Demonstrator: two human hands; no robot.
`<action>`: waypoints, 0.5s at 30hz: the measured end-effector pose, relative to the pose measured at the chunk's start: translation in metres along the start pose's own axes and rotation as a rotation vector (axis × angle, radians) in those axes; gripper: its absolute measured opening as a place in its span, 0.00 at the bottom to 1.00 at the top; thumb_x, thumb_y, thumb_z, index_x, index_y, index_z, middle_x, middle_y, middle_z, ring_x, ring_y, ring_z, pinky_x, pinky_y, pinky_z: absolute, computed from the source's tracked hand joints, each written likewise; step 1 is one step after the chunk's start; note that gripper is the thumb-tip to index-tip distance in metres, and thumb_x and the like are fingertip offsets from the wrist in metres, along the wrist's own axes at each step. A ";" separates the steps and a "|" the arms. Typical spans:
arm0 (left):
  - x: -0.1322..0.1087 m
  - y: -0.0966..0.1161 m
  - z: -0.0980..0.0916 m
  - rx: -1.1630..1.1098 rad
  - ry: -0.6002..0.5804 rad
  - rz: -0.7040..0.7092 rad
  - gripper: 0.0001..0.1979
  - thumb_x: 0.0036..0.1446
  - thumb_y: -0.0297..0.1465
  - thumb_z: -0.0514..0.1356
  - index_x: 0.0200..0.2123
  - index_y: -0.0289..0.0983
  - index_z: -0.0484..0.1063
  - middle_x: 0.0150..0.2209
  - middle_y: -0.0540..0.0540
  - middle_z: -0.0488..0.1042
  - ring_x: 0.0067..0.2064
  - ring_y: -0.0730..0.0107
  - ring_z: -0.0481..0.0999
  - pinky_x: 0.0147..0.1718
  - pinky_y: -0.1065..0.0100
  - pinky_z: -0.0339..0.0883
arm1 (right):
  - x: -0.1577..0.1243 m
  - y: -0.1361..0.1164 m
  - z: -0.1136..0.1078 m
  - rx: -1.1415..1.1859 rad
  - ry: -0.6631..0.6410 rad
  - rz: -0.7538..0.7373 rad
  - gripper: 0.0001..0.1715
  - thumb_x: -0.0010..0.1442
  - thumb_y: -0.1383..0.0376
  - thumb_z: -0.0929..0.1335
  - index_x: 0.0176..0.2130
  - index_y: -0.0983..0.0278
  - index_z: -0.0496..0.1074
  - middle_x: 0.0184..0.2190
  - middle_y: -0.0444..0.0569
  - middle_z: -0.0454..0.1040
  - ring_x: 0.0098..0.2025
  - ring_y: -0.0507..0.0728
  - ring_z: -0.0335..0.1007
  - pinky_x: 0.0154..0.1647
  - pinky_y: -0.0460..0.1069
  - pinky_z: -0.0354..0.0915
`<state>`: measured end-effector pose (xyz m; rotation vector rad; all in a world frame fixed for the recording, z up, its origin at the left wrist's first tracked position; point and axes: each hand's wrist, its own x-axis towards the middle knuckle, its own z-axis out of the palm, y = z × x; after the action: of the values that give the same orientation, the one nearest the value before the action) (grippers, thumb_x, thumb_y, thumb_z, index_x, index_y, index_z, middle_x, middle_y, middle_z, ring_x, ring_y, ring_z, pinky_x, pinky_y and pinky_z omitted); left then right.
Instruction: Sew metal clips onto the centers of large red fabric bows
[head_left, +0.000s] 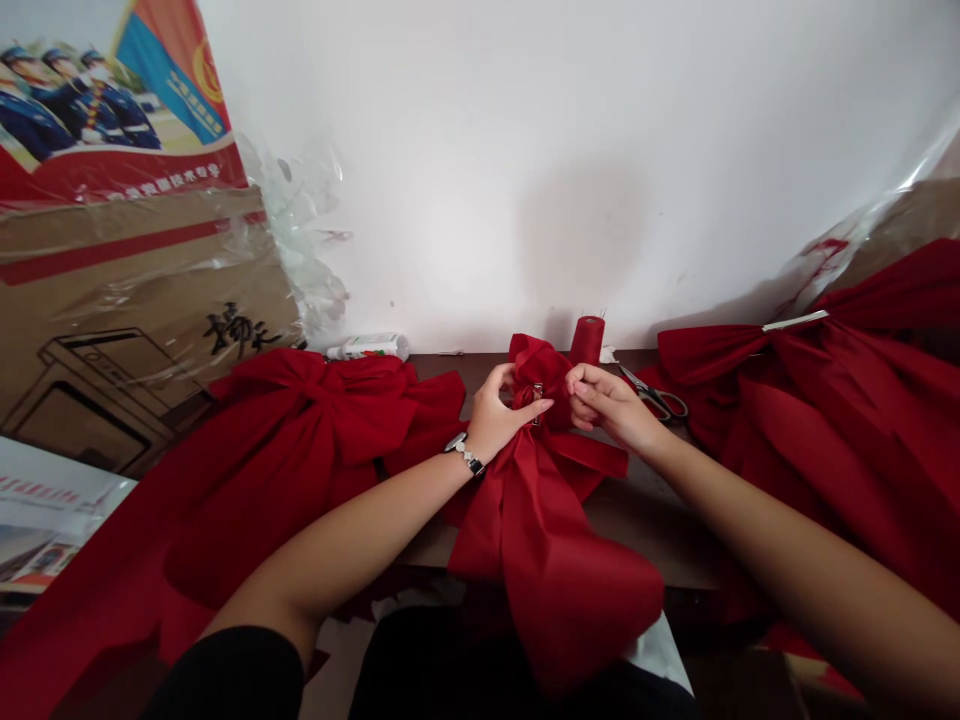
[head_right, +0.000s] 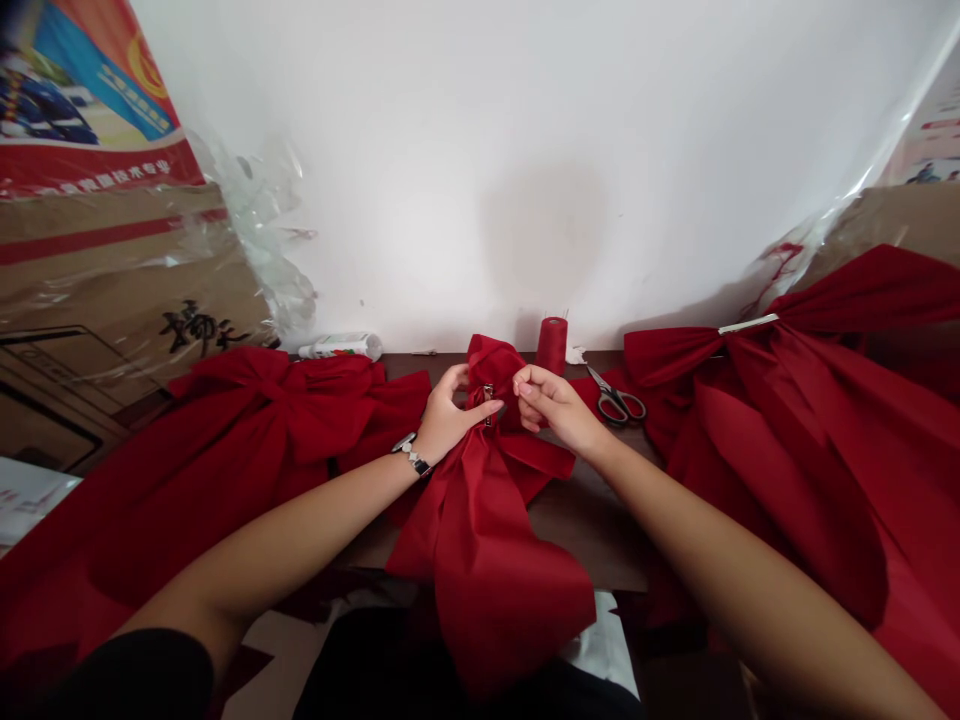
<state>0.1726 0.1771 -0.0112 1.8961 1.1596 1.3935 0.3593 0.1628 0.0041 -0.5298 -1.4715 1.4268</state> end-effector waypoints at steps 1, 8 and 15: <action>0.000 -0.001 0.001 -0.035 0.000 -0.015 0.28 0.43 0.39 0.70 0.45 0.36 0.65 0.39 0.44 0.75 0.41 0.66 0.75 0.41 0.68 0.68 | 0.000 0.000 -0.001 0.000 0.000 0.001 0.14 0.58 0.56 0.69 0.32 0.62 0.63 0.17 0.35 0.51 0.18 0.46 0.43 0.19 0.44 0.52; 0.003 -0.007 0.001 -0.317 -0.269 -0.216 0.18 0.48 0.35 0.66 0.40 0.33 0.68 0.35 0.45 0.76 0.36 0.71 0.75 0.40 0.70 0.66 | 0.001 -0.006 -0.007 -0.097 0.054 -0.049 0.15 0.58 0.55 0.69 0.32 0.62 0.63 0.16 0.35 0.53 0.17 0.46 0.46 0.19 0.44 0.51; 0.004 -0.006 -0.004 -0.370 -0.602 -0.289 0.38 0.57 0.33 0.57 0.66 0.42 0.40 0.20 0.59 0.61 0.20 0.80 0.59 0.25 0.75 0.56 | 0.002 -0.003 -0.007 0.004 0.039 0.034 0.14 0.58 0.56 0.69 0.32 0.63 0.63 0.14 0.34 0.50 0.17 0.46 0.40 0.22 0.45 0.51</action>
<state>0.1668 0.1834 -0.0125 1.6315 0.7705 0.7348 0.3658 0.1678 0.0069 -0.5792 -1.4346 1.4378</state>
